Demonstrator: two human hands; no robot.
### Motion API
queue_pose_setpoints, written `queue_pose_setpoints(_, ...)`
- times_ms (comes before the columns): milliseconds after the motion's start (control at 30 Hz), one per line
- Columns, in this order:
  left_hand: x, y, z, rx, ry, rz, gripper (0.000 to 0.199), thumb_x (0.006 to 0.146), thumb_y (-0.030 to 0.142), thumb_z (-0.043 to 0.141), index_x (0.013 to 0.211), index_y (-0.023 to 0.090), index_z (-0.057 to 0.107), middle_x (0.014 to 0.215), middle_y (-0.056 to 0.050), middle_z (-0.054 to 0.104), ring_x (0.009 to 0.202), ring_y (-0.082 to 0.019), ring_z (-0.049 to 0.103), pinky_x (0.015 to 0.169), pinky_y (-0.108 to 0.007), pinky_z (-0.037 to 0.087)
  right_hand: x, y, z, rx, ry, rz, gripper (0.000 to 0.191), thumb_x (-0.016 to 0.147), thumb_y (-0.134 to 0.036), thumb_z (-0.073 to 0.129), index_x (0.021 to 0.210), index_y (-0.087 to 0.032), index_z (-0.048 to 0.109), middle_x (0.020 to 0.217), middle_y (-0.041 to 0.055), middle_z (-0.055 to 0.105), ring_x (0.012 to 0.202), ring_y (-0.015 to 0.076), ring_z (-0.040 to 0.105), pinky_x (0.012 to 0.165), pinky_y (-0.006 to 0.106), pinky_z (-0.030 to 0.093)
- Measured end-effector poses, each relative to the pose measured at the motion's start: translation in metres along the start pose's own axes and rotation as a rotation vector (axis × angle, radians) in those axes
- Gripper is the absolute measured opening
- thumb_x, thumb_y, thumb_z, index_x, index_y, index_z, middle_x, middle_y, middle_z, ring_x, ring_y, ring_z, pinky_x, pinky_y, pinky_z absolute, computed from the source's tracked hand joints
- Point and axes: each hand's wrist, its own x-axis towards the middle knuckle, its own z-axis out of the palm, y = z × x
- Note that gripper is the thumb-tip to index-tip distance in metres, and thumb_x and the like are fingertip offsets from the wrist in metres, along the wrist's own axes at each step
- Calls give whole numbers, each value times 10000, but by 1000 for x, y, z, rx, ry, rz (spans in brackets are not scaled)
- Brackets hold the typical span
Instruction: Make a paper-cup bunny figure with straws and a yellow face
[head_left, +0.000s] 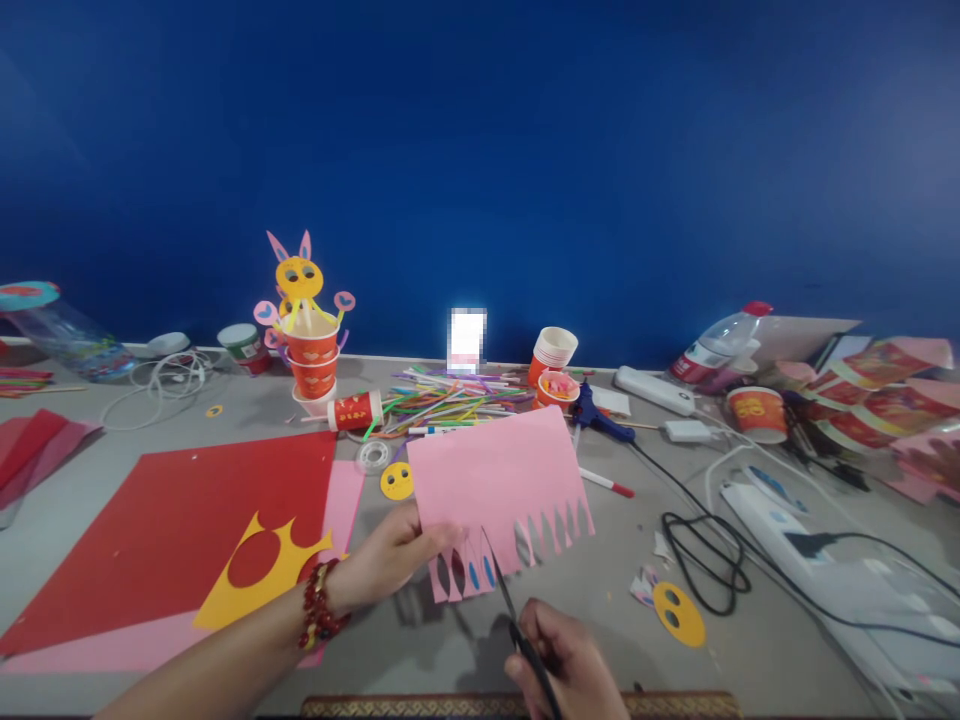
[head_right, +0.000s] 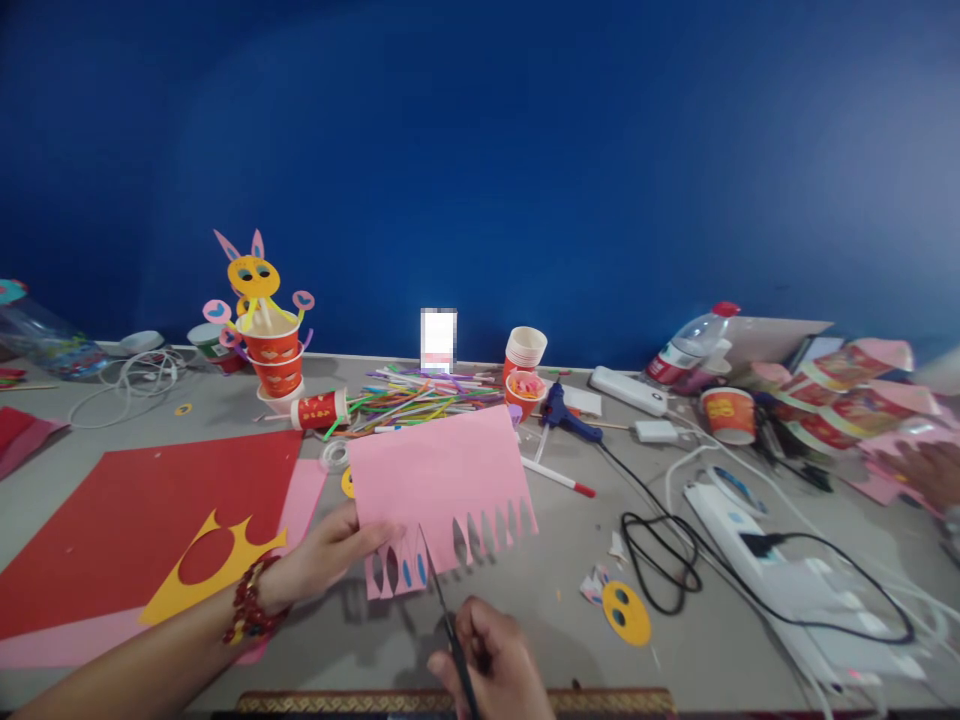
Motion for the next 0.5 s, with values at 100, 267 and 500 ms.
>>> queue_pose_setpoints(100,-1,-1,2,-70,-56,-52,424,899,521,561,800,122,669,705,-52,655,618,-140,583,557,-221,467,1,1,0,-13,26,-9,518,721,-505,750,628,-245,312,440,-126,307,360,51,331,395,187,248)
queue_pose_setpoints(267,-2,-4,5,-96,9,-79,462,879,545,577,706,123,651,652,-40,639,603,-132,574,582,-231,484,-2,-4,1,1,-16,9,561,697,-613,740,640,-240,324,466,-110,354,402,63,371,437,191,282)
queue_pose_setpoints(500,-1,2,12,-106,150,-92,459,840,574,598,674,146,625,612,-28,631,581,-145,580,573,-253,507,-13,-14,4,144,-196,-29,682,620,-861,603,723,-231,363,564,-68,441,498,81,373,505,200,303)
